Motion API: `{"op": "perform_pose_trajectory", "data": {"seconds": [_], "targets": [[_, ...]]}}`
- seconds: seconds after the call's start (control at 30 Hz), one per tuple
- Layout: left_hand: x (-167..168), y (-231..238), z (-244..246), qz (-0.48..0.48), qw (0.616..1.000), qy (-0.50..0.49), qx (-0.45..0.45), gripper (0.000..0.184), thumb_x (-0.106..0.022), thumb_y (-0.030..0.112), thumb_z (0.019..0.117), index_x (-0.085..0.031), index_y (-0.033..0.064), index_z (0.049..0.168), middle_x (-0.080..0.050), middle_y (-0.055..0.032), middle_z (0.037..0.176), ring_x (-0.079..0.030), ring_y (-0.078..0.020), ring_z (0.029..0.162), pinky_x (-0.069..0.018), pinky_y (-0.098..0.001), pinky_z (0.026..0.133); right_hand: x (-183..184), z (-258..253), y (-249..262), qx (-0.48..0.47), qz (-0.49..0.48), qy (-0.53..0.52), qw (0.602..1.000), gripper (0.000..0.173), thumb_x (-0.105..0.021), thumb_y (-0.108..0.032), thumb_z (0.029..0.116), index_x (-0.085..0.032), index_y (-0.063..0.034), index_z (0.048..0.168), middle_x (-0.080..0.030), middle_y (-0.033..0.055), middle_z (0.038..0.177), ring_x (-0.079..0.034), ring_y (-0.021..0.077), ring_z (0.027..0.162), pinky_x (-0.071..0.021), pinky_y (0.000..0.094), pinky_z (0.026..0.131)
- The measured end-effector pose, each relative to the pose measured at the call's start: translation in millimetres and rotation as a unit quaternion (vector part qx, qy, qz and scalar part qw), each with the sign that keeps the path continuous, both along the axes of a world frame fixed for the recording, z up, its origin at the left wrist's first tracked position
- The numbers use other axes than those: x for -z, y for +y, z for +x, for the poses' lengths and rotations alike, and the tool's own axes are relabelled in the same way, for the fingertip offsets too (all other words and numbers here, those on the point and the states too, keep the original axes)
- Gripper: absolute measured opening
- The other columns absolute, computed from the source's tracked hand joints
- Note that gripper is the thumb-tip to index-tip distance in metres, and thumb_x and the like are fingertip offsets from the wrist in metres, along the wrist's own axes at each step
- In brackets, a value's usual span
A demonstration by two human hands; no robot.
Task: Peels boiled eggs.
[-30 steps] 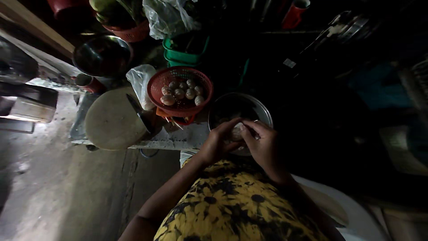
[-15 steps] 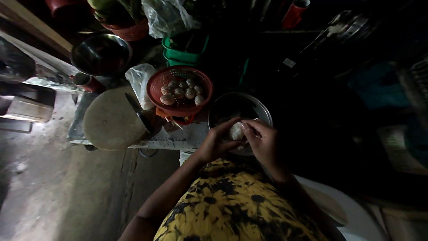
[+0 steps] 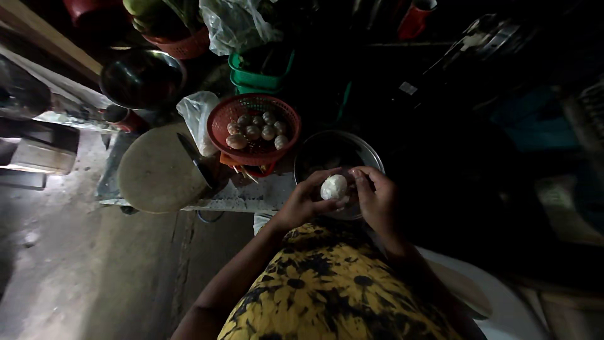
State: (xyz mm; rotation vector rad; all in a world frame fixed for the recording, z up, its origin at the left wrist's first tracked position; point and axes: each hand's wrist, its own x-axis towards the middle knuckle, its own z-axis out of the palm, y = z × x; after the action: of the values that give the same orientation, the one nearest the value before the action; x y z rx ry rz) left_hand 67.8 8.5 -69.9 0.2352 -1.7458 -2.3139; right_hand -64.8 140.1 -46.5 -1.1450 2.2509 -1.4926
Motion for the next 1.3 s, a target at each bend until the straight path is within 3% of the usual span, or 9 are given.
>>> {"op": "perform_pose_trajectory", "data": {"seconds": [0.17, 0.3, 0.47, 0.63, 0.9, 1.0, 1.07, 1.17, 1.3], "targets": [[2, -4, -2, 0.007, 1.0, -0.004, 0.001, 0.065, -0.068, 0.002, 0.0939, -0.04, 0.0013, 0.153, -0.062, -0.0129, 0.133, -0.067, -0.015, 0.111, -0.0565, -0.033, 0.097, 0, -9, 4, -0.01, 0.059, 0.088, 0.994, 0.02, -0.059, -0.009, 0.099, -0.074, 0.0015, 0.107, -0.069, 0.0203, 0.114, -0.064, 0.0314, 0.111, -0.0516, 0.0451, 0.098], [3, -5, -3, -0.002, 1.0, 0.0, 0.004, 0.061, -0.069, 0.002, 0.0923, -0.043, -0.0019, 0.147, -0.062, -0.0137, 0.131, -0.067, -0.0169, 0.111, -0.0567, -0.0352, 0.098, -4, -10, 8, -0.07, 0.024, 0.064, 0.995, 0.029, -0.058, -0.026, 0.1018, -0.076, -0.0037, 0.11, -0.07, 0.011, 0.106, -0.064, 0.0181, 0.105, -0.052, 0.0347, 0.095], [3, -8, 0, -0.022, 0.999, -0.009, 0.032, 0.051, -0.068, 0.002, 0.0938, -0.05, -0.0044, 0.141, -0.066, -0.0124, 0.126, -0.067, -0.0138, 0.108, -0.0567, -0.0325, 0.097, 0, -14, 10, -0.113, -0.003, 0.069, 0.991, 0.026, -0.058, -0.019, 0.1015, -0.076, 0.0006, 0.104, -0.07, 0.0092, 0.094, -0.065, 0.0056, 0.09, -0.0541, 0.0183, 0.084], [1, -12, 1, -0.037, 0.998, -0.014, 0.053, 0.05, -0.067, 0.003, 0.0945, -0.051, -0.0046, 0.141, -0.066, -0.0117, 0.126, -0.067, -0.0123, 0.108, -0.0563, -0.0314, 0.097, 6, -12, 10, -0.108, -0.018, 0.143, 0.984, 0.026, -0.056, -0.016, 0.103, -0.075, 0.0021, 0.102, -0.07, 0.0126, 0.091, -0.066, 0.0133, 0.09, -0.0535, 0.0226, 0.087], [2, -12, -5, -0.022, 0.998, 0.005, 0.059, 0.051, -0.069, 0.002, 0.0929, -0.052, -0.0044, 0.14, -0.065, -0.0122, 0.128, -0.066, -0.0143, 0.111, -0.056, -0.0331, 0.098, 14, -14, 4, -0.057, -0.01, 0.113, 0.992, 0.026, -0.053, -0.012, 0.1035, -0.07, 0.0063, 0.096, -0.067, 0.014, 0.087, -0.065, 0.0116, 0.083, -0.0534, 0.0208, 0.081], [3, -12, -6, -0.022, 1.0, -0.003, 0.012, 0.05, -0.07, -0.001, 0.0906, -0.051, -0.002, 0.137, -0.066, -0.0108, 0.123, -0.068, -0.0142, 0.105, -0.0584, -0.0335, 0.093, 8, -19, 4, -0.039, 0.114, 0.065, 0.991, 0.021, -0.058, -0.008, 0.101, -0.068, 0.006, 0.113, -0.07, 0.0222, 0.103, -0.069, 0.0296, 0.094, -0.0573, 0.0426, 0.087], [4, -13, -6, -0.017, 1.0, -0.006, -0.017, 0.051, -0.071, -0.002, 0.0894, -0.051, 0.0006, 0.137, -0.066, -0.0106, 0.121, -0.069, -0.0154, 0.103, -0.0592, -0.0346, 0.092, 7, -22, 5, -0.038, 0.166, 0.054, 0.984, 0.027, -0.061, -0.01, 0.1003, -0.068, 0.0028, 0.123, -0.068, 0.0257, 0.116, -0.064, 0.0416, 0.111, -0.0517, 0.0563, 0.097], [4, -16, -8, -0.019, 0.999, 0.001, -0.027, 0.052, -0.071, -0.003, 0.0894, -0.05, 0.0016, 0.137, -0.065, -0.0107, 0.124, -0.068, -0.0157, 0.105, -0.0591, -0.0346, 0.092, 8, -19, 5, -0.017, 0.092, 0.097, 0.991, 0.024, -0.057, -0.014, 0.0988, -0.075, 0.0009, 0.099, -0.07, 0.0201, 0.112, -0.063, 0.0365, 0.111, -0.0501, 0.0517, 0.097], [4, -14, -10, -0.036, 0.999, 0.014, -0.032, 0.057, -0.072, -0.001, 0.0902, -0.05, -0.0011, 0.143, -0.063, -0.0106, 0.131, -0.068, -0.0142, 0.108, -0.0586, -0.0331, 0.095, -4, -9, 1, -0.055, 0.071, 0.022, 0.996, 0.04, -0.055, -0.035, 0.1036, -0.074, -0.0009, 0.108, -0.068, 0.0172, 0.117, -0.062, 0.0292, 0.115, -0.05, 0.0475, 0.1]]}}
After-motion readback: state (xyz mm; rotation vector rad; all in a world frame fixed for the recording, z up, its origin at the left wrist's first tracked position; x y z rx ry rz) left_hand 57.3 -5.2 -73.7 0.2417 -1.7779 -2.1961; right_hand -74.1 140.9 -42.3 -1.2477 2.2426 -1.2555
